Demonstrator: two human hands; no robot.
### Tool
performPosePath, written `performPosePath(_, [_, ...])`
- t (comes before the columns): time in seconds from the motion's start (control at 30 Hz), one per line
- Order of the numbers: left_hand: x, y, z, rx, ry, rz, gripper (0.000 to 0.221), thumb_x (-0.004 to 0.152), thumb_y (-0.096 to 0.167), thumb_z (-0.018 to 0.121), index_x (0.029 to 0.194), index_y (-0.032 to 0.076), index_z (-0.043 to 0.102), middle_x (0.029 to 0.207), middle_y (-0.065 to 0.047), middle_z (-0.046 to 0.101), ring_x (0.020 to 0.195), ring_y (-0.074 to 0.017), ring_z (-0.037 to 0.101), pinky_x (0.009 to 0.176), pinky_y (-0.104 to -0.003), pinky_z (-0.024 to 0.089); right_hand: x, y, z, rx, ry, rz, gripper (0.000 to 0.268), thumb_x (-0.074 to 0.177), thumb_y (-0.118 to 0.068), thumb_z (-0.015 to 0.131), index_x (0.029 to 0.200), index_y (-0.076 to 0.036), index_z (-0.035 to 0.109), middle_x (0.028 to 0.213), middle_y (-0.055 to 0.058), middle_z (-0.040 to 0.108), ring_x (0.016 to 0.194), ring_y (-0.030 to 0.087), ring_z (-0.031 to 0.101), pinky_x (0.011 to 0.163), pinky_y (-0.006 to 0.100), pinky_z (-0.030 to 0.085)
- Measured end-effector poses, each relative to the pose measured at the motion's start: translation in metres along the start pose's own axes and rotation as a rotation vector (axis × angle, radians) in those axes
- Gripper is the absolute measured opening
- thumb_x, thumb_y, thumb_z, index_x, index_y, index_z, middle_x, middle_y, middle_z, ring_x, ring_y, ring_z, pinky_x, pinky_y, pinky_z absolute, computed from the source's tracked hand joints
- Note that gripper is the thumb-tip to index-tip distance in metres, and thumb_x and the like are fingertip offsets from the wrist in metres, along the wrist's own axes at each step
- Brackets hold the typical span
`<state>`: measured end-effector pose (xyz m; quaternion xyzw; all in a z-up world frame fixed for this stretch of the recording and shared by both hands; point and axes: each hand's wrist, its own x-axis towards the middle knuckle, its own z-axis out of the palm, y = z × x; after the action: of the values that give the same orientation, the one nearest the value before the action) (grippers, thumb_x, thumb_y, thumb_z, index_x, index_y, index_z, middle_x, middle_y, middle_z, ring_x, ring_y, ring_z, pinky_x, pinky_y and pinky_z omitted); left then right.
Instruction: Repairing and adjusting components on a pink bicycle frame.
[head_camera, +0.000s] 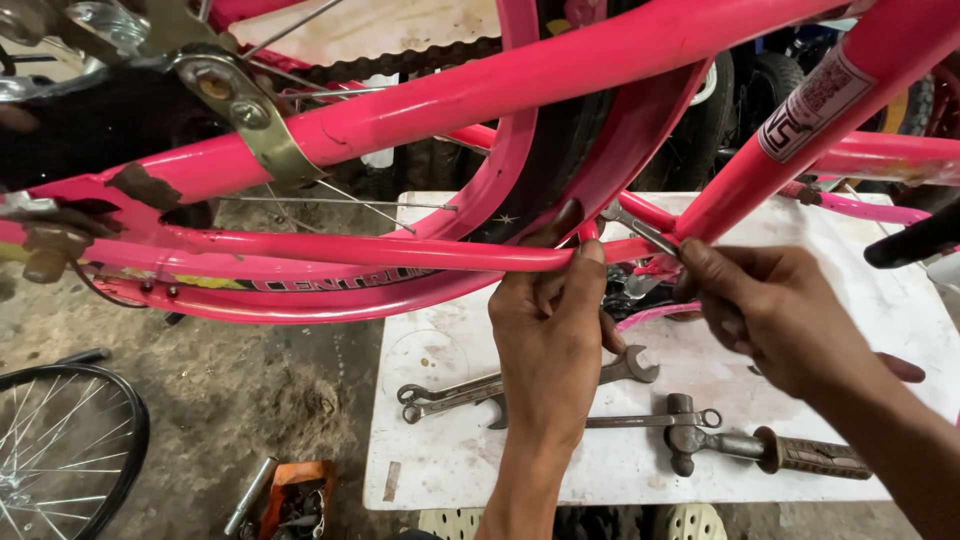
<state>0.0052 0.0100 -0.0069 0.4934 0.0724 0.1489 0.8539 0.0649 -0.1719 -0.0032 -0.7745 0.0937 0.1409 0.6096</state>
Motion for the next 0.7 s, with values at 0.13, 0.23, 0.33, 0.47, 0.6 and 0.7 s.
performPosePath(0.13, [0.0, 0.0, 0.001, 0.019, -0.003, -0.011, 0.023, 0.101, 0.013, 0.06, 0.117, -0.001, 0.068, 0.057, 0.005, 0.049, 0.046, -0.0051, 0.048, 0.043, -0.024, 0.047, -0.015, -0.006, 0.013, -0.153, 0.035, 0.017, 0.05, 0.099, -0.04, 0.057, 0.082, 0.005, 0.071, 0.049, 0.004, 0.041, 0.042, 0.013, 0.029, 0.041, 0.033, 0.02])
performPosePath(0.23, [0.0, -0.004, 0.001, -0.004, -0.007, 0.018, 0.021, 0.103, 0.013, 0.061, 0.114, -0.004, 0.068, 0.061, 0.004, 0.051, 0.05, -0.005, 0.048, 0.045, -0.025, 0.048, -0.012, 0.0, 0.008, -0.09, -0.004, -0.009, 0.049, 0.1, -0.039, 0.058, 0.082, 0.006, 0.068, 0.05, 0.002, 0.04, 0.043, 0.011, 0.03, 0.041, 0.032, 0.019])
performPosePath(0.33, [0.0, -0.002, 0.004, -0.018, 0.008, 0.019, 0.02, 0.101, 0.013, 0.061, 0.112, -0.004, 0.067, 0.068, 0.001, 0.059, 0.05, -0.0072, 0.053, 0.045, -0.026, 0.05, -0.01, -0.002, 0.004, -0.127, -0.004, 0.013, 0.051, 0.099, -0.041, 0.058, 0.081, 0.005, 0.07, 0.049, 0.002, 0.039, 0.042, 0.011, 0.028, 0.04, 0.031, 0.019])
performPosePath(0.47, [-0.001, -0.003, 0.006, -0.011, 0.042, 0.019, 0.02, 0.1, 0.013, 0.063, 0.11, -0.004, 0.066, 0.075, -0.002, 0.065, 0.05, -0.0089, 0.056, 0.045, -0.027, 0.051, -0.014, -0.02, 0.008, -0.117, 0.078, 0.024, 0.041, 0.096, -0.039, 0.061, 0.084, 0.0, 0.071, 0.051, 0.0, 0.039, 0.043, 0.01, 0.028, 0.039, 0.032, 0.017])
performPosePath(0.6, [-0.001, -0.006, 0.003, -0.053, 0.032, 0.031, 0.02, 0.1, 0.012, 0.063, 0.113, -0.003, 0.065, 0.077, -0.003, 0.066, 0.051, -0.0093, 0.056, 0.048, -0.027, 0.052, -0.011, -0.016, 0.006, -0.137, 0.062, 0.001, 0.047, 0.098, -0.04, 0.062, 0.079, 0.003, 0.065, 0.051, 0.001, 0.038, 0.043, 0.011, 0.028, 0.039, 0.033, 0.017])
performPosePath(0.7, [0.0, -0.006, 0.001, -0.059, 0.015, 0.031, 0.02, 0.101, 0.012, 0.063, 0.113, -0.003, 0.066, 0.078, -0.004, 0.066, 0.052, -0.0093, 0.056, 0.049, -0.028, 0.054, -0.013, -0.008, 0.01, -0.172, 0.055, 0.002, 0.05, 0.099, -0.041, 0.059, 0.078, 0.004, 0.067, 0.05, 0.002, 0.04, 0.042, 0.012, 0.03, 0.04, 0.032, 0.019])
